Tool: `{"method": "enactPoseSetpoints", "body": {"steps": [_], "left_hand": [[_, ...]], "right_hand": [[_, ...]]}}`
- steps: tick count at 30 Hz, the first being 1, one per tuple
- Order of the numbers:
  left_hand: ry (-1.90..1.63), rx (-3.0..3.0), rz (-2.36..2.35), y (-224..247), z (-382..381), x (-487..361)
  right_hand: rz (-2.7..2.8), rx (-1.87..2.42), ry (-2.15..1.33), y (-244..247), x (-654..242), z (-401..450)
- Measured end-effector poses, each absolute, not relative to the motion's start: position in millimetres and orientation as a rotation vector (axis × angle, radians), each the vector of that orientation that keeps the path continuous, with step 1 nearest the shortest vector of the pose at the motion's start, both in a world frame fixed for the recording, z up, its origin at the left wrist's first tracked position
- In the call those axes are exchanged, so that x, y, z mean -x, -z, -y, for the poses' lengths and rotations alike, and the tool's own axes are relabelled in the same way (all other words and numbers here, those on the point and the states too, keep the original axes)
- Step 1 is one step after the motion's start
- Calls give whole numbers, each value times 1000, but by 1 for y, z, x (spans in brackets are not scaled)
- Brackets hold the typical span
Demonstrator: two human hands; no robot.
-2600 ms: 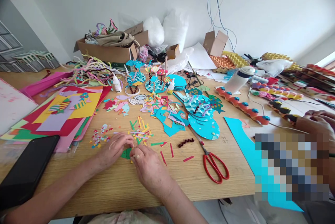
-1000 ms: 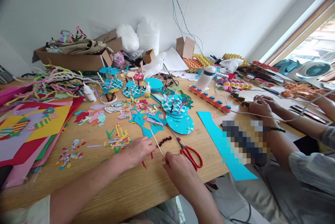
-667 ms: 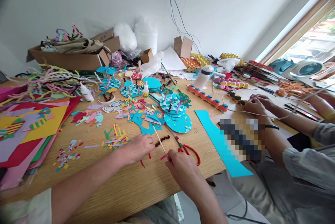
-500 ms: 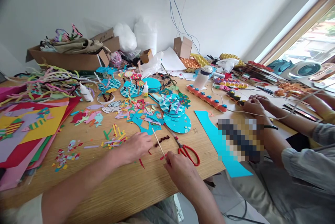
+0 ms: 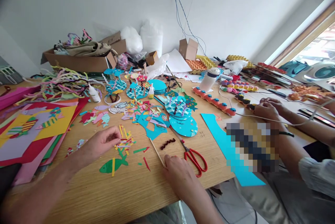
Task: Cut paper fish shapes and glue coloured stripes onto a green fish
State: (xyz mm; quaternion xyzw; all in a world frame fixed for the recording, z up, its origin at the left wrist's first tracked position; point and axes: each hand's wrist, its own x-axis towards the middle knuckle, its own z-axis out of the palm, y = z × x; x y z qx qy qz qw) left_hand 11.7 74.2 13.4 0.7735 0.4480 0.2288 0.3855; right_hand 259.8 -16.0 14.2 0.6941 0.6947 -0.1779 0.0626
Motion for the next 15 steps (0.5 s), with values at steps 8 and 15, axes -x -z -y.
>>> {"method": "enactPoseSetpoints", "body": {"steps": [8,15], "left_hand": [[-427,-1831,-1125,-21,-56,-14],[-410,-1895,-1126,-17,-53,-2]], "right_hand": [[-2784,-2198,1058,-28,-194,-2],[-2780,-2136,1262,-8,-167,-10]]}}
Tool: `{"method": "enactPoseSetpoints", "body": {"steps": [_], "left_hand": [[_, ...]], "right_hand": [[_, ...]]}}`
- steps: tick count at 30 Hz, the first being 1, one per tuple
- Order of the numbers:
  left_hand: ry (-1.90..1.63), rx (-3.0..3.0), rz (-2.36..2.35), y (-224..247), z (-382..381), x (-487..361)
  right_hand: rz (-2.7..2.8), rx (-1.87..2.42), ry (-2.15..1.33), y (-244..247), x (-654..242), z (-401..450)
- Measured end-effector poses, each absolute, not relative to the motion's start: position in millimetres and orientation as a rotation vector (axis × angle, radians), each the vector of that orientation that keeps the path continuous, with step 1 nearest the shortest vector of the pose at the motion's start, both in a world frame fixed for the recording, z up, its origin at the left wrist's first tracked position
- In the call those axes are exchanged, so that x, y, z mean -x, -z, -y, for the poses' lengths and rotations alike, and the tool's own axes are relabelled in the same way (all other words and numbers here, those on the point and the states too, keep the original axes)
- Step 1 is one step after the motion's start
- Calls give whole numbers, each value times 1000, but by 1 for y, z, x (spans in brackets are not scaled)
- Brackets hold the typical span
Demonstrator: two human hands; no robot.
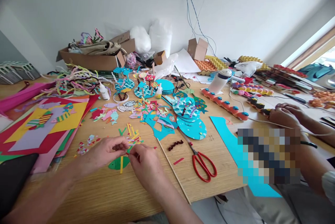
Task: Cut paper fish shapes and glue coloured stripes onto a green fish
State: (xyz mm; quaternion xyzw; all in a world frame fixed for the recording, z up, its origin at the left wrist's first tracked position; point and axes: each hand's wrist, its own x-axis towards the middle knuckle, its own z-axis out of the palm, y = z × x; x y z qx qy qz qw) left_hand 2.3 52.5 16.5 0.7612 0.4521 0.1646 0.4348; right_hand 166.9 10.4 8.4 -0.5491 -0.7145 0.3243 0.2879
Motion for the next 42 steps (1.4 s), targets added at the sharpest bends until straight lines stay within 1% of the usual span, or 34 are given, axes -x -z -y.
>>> {"method": "enactPoseSetpoints", "body": {"steps": [8,13,15,17,21,23,25,31,42], "left_hand": [[-435,-1709,-1128,6,-54,9],[-420,-1659,-1103,7,-56,15],[-404,-1646,-1084,4,-58,19],[-385,-1635,-1063,1,-60,21],[-336,-1613,-1035,-4,-62,21],[-314,-1612,-1030,-6,-63,20],[-298,-1617,-1027,-7,-64,19],[-281,-1624,-1010,-4,-67,16],[-313,-1536,-1045,10,-61,35]], "right_hand": [[1602,1455,-1091,24,-157,-7],[1679,1373,-1133,23,-159,-5],[1760,1381,-1026,19,-165,-5],[1849,1366,-813,17,-171,-6],[2140,1110,-351,18,-176,-8],[2268,1006,-185,19,-174,-8],[2331,975,-92,19,-173,-7],[2354,939,-59,19,-171,-4],[2175,1020,-167,26,-161,7]]}}
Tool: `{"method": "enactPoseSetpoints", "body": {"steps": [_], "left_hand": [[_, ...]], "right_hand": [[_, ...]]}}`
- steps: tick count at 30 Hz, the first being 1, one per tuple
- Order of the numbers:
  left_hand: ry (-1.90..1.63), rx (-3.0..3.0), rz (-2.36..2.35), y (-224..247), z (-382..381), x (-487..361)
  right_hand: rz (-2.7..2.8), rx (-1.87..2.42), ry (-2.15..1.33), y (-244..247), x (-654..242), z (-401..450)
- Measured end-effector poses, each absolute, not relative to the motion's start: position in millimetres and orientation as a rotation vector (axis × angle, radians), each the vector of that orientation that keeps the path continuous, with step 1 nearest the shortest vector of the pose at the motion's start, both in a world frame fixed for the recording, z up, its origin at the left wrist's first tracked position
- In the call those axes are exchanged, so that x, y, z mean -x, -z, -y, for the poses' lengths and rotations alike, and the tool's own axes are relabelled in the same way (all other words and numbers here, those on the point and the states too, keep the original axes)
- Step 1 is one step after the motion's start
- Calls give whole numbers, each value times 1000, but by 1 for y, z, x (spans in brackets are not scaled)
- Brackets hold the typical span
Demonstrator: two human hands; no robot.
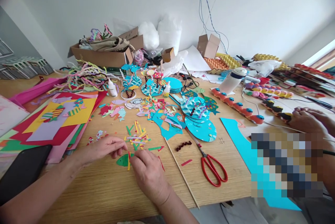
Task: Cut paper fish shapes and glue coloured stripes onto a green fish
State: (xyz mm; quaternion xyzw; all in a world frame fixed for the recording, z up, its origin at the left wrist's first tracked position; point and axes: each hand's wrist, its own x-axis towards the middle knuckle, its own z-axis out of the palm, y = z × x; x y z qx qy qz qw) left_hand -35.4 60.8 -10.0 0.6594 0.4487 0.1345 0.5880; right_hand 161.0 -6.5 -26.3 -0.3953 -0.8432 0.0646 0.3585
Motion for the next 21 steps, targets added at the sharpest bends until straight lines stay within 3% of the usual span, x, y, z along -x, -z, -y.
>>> {"method": "enactPoseSetpoints", "body": {"steps": [12,21], "left_hand": [[-334,-1486,-1032,10,-57,20],[-393,-1759,-1204,18,-57,19]], "right_hand": [[2218,1019,-84,27,-157,5],[2322,1087,-104,33,-150,13]]}}
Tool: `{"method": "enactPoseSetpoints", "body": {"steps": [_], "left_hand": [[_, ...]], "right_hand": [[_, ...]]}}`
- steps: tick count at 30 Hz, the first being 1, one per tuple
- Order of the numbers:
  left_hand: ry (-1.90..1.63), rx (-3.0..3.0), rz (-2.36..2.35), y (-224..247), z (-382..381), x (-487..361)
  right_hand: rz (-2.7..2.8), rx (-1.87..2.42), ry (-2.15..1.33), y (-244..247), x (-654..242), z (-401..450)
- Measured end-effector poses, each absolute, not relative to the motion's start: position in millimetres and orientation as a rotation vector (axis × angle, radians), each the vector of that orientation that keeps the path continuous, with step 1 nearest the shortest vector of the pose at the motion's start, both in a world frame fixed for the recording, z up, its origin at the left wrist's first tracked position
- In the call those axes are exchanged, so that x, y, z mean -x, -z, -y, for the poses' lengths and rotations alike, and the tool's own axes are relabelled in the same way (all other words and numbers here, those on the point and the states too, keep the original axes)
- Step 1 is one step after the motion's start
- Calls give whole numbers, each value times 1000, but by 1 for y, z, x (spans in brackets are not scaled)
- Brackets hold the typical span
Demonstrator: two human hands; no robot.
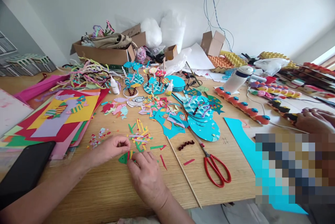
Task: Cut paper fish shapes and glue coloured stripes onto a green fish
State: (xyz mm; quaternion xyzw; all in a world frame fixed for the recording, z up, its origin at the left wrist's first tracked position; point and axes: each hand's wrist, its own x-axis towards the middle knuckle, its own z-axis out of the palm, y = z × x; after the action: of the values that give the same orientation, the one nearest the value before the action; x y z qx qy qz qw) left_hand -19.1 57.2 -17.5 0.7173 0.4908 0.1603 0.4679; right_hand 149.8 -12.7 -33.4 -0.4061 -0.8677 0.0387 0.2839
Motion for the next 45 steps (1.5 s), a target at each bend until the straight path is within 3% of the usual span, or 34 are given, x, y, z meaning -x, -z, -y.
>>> {"method": "enactPoseSetpoints", "body": {"steps": [45], "left_hand": [[-405,-2166,-1296,36,-48,19]], "right_hand": [[2347,1189,-255,44,-142,21]]}}
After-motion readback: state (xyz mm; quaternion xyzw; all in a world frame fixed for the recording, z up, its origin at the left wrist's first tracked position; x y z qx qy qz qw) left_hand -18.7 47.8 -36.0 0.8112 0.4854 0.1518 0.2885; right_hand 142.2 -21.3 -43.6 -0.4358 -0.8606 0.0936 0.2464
